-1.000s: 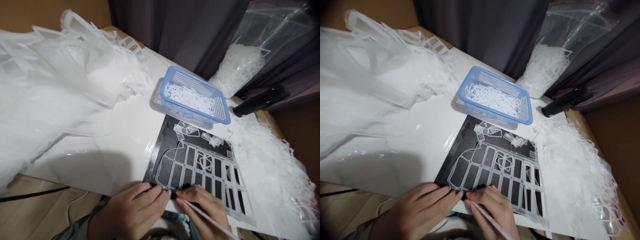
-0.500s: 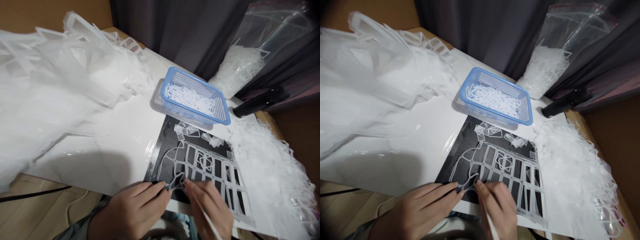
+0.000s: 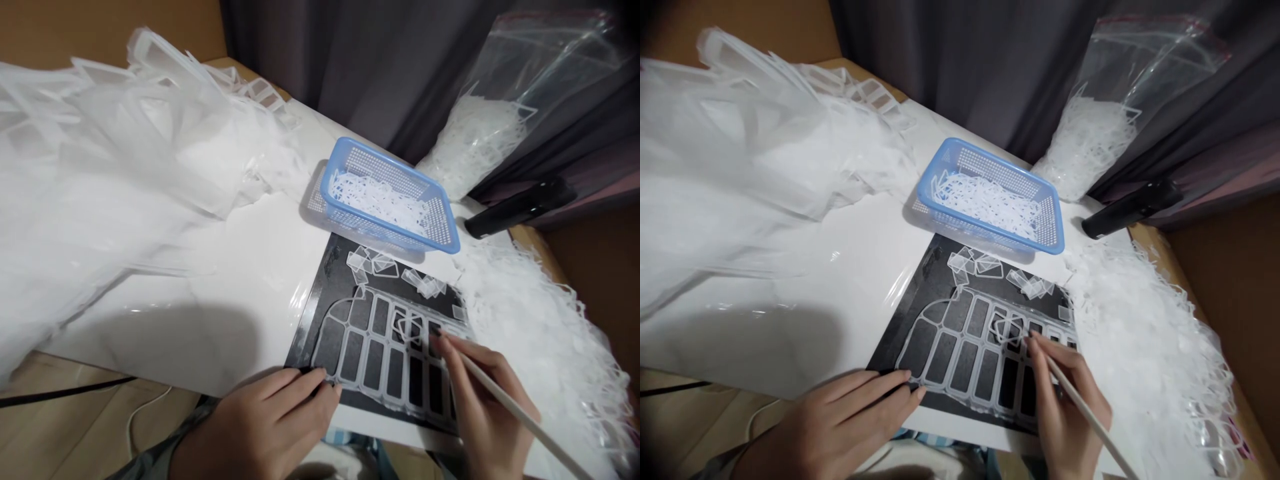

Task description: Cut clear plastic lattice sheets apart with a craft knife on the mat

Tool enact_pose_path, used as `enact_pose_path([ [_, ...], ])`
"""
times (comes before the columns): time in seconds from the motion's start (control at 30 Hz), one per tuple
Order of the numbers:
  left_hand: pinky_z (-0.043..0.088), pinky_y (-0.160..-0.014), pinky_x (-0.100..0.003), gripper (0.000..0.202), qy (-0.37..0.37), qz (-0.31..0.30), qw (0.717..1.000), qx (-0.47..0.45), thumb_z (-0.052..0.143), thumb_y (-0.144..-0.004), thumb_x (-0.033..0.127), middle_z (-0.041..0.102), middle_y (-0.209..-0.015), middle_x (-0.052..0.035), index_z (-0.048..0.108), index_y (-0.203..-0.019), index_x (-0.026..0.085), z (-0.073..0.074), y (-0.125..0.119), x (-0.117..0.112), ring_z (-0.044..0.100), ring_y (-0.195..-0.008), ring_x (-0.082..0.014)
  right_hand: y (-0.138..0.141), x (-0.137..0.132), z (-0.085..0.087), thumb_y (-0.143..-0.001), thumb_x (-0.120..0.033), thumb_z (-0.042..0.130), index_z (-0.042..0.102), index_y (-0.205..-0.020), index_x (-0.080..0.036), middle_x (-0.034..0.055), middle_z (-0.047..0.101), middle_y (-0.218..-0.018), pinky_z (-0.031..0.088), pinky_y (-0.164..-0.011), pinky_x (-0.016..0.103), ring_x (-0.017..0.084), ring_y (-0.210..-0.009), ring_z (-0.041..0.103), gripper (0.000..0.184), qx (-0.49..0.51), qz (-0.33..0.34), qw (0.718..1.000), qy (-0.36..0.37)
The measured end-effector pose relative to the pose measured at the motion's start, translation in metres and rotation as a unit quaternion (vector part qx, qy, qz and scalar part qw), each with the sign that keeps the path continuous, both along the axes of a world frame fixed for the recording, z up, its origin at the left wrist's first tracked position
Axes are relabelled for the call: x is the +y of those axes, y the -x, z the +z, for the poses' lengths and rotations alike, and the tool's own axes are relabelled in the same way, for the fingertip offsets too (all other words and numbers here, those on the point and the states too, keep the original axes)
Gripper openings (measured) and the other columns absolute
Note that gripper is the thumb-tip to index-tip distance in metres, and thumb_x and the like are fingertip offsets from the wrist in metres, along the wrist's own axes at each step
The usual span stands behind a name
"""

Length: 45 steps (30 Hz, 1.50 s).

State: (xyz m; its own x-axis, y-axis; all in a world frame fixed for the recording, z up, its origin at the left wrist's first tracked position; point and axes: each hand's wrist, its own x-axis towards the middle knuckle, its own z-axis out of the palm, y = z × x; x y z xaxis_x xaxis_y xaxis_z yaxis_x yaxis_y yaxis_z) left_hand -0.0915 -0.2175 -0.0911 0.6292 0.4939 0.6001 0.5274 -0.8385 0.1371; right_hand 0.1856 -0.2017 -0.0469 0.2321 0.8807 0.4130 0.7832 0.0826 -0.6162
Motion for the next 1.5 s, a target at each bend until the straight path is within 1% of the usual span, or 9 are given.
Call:
enact_pose_path([
  [0.1, 0.051, -0.081, -0.031, 0.036, -0.004, 0.000, 1.000, -0.001, 0.038, -0.106, 0.018, 0.073, -0.113, -0.0015, 0.074, -0.107, 0.014, -0.001, 0.000, 0.001, 0.065, -0.104, -0.0181, 0.020, -0.005, 0.002, -0.092, -0.024, 0.071, 0.072, -0.092, -0.023, 0.0022, 0.075, -0.092, 0.056, -0.075, 0.025, 0.019, -0.084, 0.072, 0.002, 0.029, 0.154, 0.987, 0.045],
  [0.17, 0.050, -0.082, -0.031, 0.038, -0.003, 0.000, 1.000, -0.002, 0.035, -0.106, 0.016, 0.073, -0.113, -0.0007, 0.073, -0.108, 0.015, -0.003, 0.001, 0.000, 0.065, -0.104, -0.0180, 0.034, -0.007, 0.000, -0.094, -0.019, 0.067, 0.072, -0.098, -0.025, 0.0003, 0.072, -0.085, 0.055, -0.066, 0.023, 0.016, -0.074, 0.069, 0.009, 0.038, 0.232, 0.970, 0.066],
  [0.3, 0.049, -0.083, -0.033, 0.039, -0.010, 0.002, 1.000, 0.006, 0.034, -0.105, 0.013, 0.073, -0.112, -0.0038, 0.072, -0.109, 0.013, -0.005, 0.000, -0.001, 0.065, -0.104, -0.0191, 0.057, -0.008, -0.007, -0.102, -0.013, 0.049, 0.066, -0.116, -0.027, -0.0004, 0.071, -0.087, 0.054, -0.070, 0.022, 0.014, -0.075, 0.067, 0.026, 0.046, 0.290, 0.953, 0.076],
  [0.43, 0.050, -0.080, -0.033, 0.039, -0.005, 0.006, 1.000, -0.006, 0.033, -0.104, 0.011, 0.074, -0.107, -0.0033, 0.072, -0.107, 0.012, -0.001, -0.002, 0.001, 0.066, -0.099, -0.0184, 0.073, -0.011, -0.015, -0.099, -0.017, 0.057, 0.055, -0.093, -0.024, 0.0008, 0.068, -0.095, 0.052, -0.078, 0.025, 0.015, -0.086, 0.066, 0.009, 0.055, 0.260, 0.958, 0.110],
  [0.53, 0.050, -0.074, -0.032, 0.039, -0.004, 0.004, 1.000, -0.019, 0.033, -0.104, 0.010, 0.075, -0.099, -0.0025, 0.072, -0.103, 0.012, 0.002, -0.003, 0.004, 0.067, -0.092, -0.0175, 0.081, -0.011, -0.018, -0.093, -0.019, 0.065, 0.045, -0.084, -0.024, -0.0014, 0.061, -0.083, 0.048, -0.069, 0.025, 0.015, -0.073, 0.061, 0.023, 0.052, 0.227, 0.965, 0.122],
  [0.97, 0.048, -0.081, -0.033, 0.038, -0.005, 0.017, 0.999, -0.032, 0.034, -0.105, 0.012, 0.075, -0.107, -0.0024, 0.072, -0.107, 0.011, -0.004, -0.003, -0.001, 0.066, -0.100, -0.0182, 0.069, -0.014, -0.011, -0.092, -0.018, 0.057, 0.037, -0.080, -0.024, -0.0015, 0.064, -0.084, 0.044, -0.070, 0.024, 0.015, -0.074, 0.057, 0.024, 0.024, 0.220, 0.959, 0.177],
  [1.1, 0.049, -0.080, -0.033, 0.038, -0.009, 0.015, 1.000, -0.020, 0.035, -0.105, 0.012, 0.075, -0.104, -0.0012, 0.073, -0.105, 0.013, -0.002, -0.002, -0.001, 0.067, -0.099, -0.0185, 0.069, -0.018, -0.012, -0.093, -0.024, 0.060, 0.040, -0.079, -0.025, 0.0032, 0.065, -0.089, 0.050, -0.073, 0.026, 0.018, -0.082, 0.064, 0.024, 0.089, 0.233, 0.950, 0.188],
  [1.37, 0.047, -0.075, -0.033, 0.039, 0.002, 0.020, 1.000, -0.021, 0.034, -0.105, 0.012, 0.074, -0.104, -0.0018, 0.073, -0.101, 0.013, 0.001, -0.004, 0.001, 0.067, -0.093, -0.0180, 0.067, -0.018, -0.006, -0.097, -0.034, 0.054, 0.050, -0.078, -0.024, 0.0030, 0.064, -0.081, 0.051, -0.068, 0.027, 0.018, -0.072, 0.060, 0.022, 0.216, 0.241, 0.905, 0.278],
  [1.5, 0.045, -0.071, -0.032, 0.041, 0.003, 0.013, 1.000, -0.026, 0.032, -0.105, 0.010, 0.074, -0.101, -0.0007, 0.073, -0.099, 0.013, 0.004, -0.005, 0.003, 0.066, -0.088, -0.0162, 0.055, -0.008, 0.004, -0.094, -0.038, 0.060, 0.051, -0.079, -0.024, 0.0018, 0.063, -0.079, 0.051, -0.066, 0.026, 0.017, -0.070, 0.061, 0.023, 0.308, 0.201, 0.898, 0.241],
])
